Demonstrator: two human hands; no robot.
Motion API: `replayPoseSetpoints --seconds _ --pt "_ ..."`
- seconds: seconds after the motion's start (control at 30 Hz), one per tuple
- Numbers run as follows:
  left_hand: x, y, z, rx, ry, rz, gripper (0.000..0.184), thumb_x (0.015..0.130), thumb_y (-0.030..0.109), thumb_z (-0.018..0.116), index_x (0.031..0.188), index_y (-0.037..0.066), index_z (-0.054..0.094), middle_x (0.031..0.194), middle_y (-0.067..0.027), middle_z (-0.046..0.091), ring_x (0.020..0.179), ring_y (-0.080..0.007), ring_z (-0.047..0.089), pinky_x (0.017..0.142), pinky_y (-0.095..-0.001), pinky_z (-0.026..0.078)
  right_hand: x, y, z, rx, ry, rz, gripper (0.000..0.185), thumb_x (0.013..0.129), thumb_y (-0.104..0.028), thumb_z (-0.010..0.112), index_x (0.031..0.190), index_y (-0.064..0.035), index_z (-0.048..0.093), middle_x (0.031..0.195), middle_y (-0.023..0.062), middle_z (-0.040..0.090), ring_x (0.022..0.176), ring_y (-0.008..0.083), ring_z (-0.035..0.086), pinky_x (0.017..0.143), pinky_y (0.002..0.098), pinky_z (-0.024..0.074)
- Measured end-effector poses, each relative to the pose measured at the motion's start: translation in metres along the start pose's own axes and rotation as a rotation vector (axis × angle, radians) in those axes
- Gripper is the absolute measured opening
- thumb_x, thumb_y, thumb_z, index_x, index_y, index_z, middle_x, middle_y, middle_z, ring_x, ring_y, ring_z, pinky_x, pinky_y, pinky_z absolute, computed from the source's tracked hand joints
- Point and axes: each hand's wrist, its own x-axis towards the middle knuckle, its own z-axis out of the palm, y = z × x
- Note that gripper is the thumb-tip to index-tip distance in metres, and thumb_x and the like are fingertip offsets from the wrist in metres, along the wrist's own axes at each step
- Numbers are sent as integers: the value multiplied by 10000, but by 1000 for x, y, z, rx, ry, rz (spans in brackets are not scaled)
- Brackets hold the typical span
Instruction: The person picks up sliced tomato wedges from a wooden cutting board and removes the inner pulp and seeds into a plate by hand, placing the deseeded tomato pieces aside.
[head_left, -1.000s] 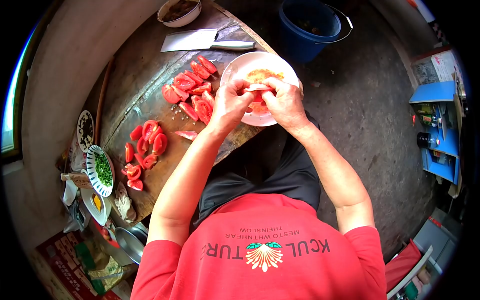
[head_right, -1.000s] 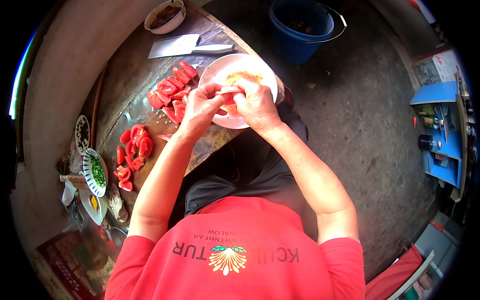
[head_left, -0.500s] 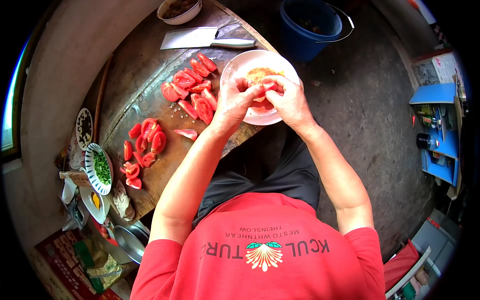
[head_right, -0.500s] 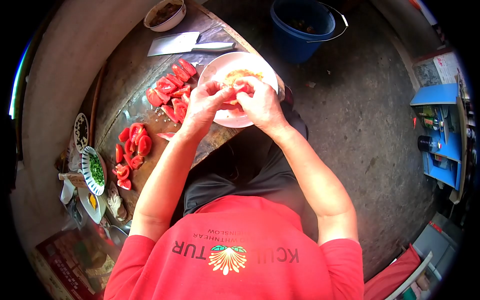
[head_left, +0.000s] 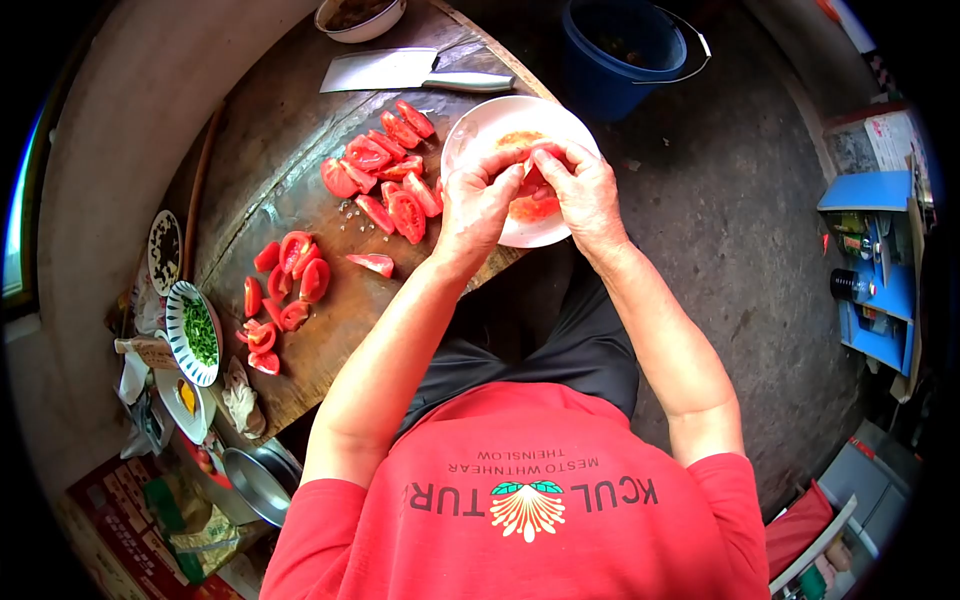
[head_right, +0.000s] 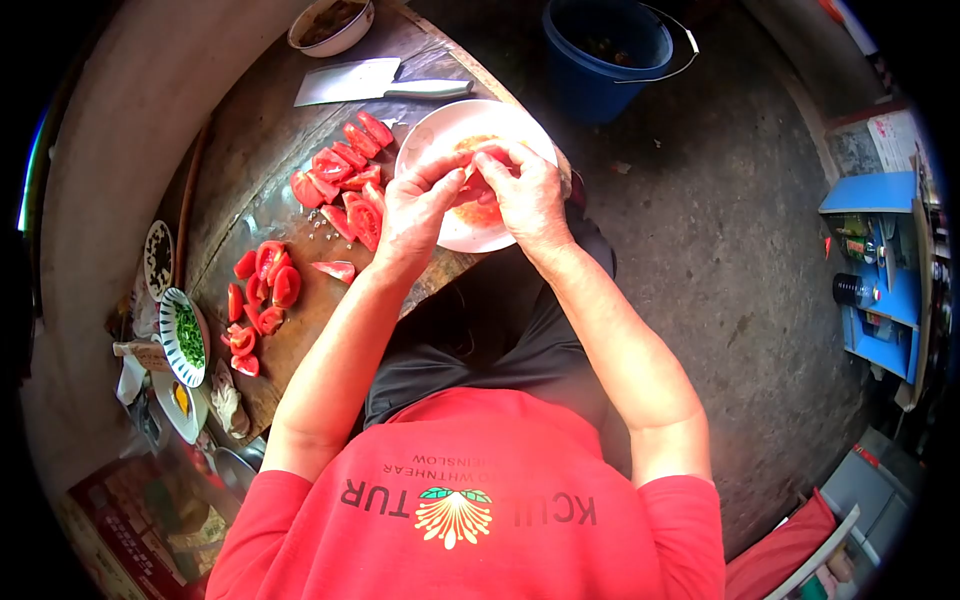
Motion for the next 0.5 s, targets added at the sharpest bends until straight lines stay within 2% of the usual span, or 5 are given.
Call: replayPoseSetpoints --seconds 0.1,0.23,0.3,0.33,0.5 --pt "1 -12 -1 149 -28 134 275 880 92 588 1109 -60 600 947 -118 667 822 -144 637 760 -247 511 0 -1 0 17 38 70 134 882 -99 614 940 21 623 844 72 650 678 108 636 591 206 530" --pt "11 -6 -15 454 21 96 217 874 128 606 994 -49 642 788 -107 677 699 -121 631 627 -256 509 2 -4 -3 -15 -130 62 120 887 -81 595 925 32 604 824 76 645 673 115 643 600 213 535" --pt "15 2 -21 501 -49 29 192 904 133 589 926 -55 624 783 -60 652 678 -94 598 620 -227 496 7 -4 -7 -99 -240 34 118 889 -70 583 926 41 599 818 84 644 688 122 651 605 216 538" --pt "16 6 -22 523 -66 17 200 908 143 586 921 -53 624 778 -58 650 672 -93 595 617 -226 494 5 -12 -6 -48 -266 94 128 887 -68 581 912 54 609 818 101 652 713 134 662 620 227 544" --pt "15 14 -23 545 -95 -1 234 916 182 576 915 -48 620 765 -50 637 666 -93 587 612 -233 489 13 -19 -8 -178 -353 186 151 887 -76 580 909 65 630 820 127 667 700 151 671 627 239 552"
